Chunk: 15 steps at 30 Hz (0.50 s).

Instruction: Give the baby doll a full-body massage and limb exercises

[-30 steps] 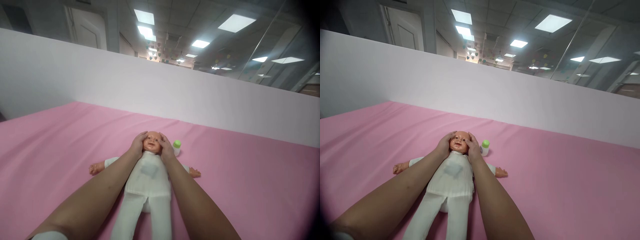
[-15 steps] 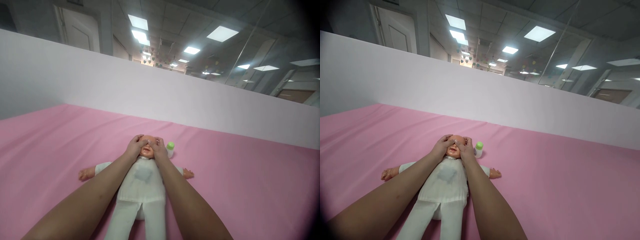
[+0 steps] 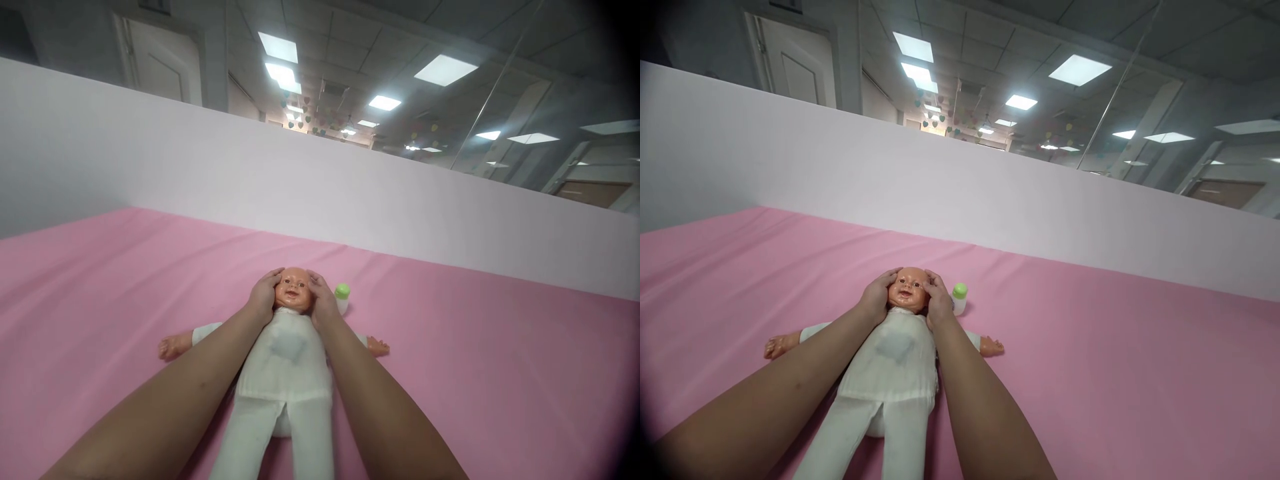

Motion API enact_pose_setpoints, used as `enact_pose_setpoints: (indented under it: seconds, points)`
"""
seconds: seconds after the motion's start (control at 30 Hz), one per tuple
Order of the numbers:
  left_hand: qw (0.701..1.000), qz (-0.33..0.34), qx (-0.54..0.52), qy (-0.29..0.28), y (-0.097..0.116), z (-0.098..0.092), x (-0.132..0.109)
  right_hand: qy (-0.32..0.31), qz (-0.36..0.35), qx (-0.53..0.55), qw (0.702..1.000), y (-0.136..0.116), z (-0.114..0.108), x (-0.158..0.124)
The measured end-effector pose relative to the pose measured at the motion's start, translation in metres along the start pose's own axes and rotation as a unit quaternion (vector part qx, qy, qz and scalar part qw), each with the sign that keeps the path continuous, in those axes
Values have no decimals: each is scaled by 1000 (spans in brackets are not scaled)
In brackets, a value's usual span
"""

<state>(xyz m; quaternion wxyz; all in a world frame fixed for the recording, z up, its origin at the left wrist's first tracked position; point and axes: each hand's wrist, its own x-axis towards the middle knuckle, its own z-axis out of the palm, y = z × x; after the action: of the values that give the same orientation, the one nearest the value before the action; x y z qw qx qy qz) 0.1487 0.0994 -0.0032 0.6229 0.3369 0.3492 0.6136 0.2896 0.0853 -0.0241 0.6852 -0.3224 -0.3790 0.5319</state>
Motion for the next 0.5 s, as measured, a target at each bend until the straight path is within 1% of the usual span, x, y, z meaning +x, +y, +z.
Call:
enact_pose_setpoints:
  seconds: [0.13,0.23,0.33,0.5]
  points:
    - [998,1,14,-58,5,0,-4,-7,1,-10,1000,-4,6,-3]
    - [996,-1,37,-83,10,2,-7,8,-2,-28,1000,-7,10,-4]
    - [994,-8,65,-90,12,4,-6,31,-6,-50,998,-10,12,-4]
    - [993,-9,83,-84,12,7,-3,57,-21,-76,995,-7,11,-1]
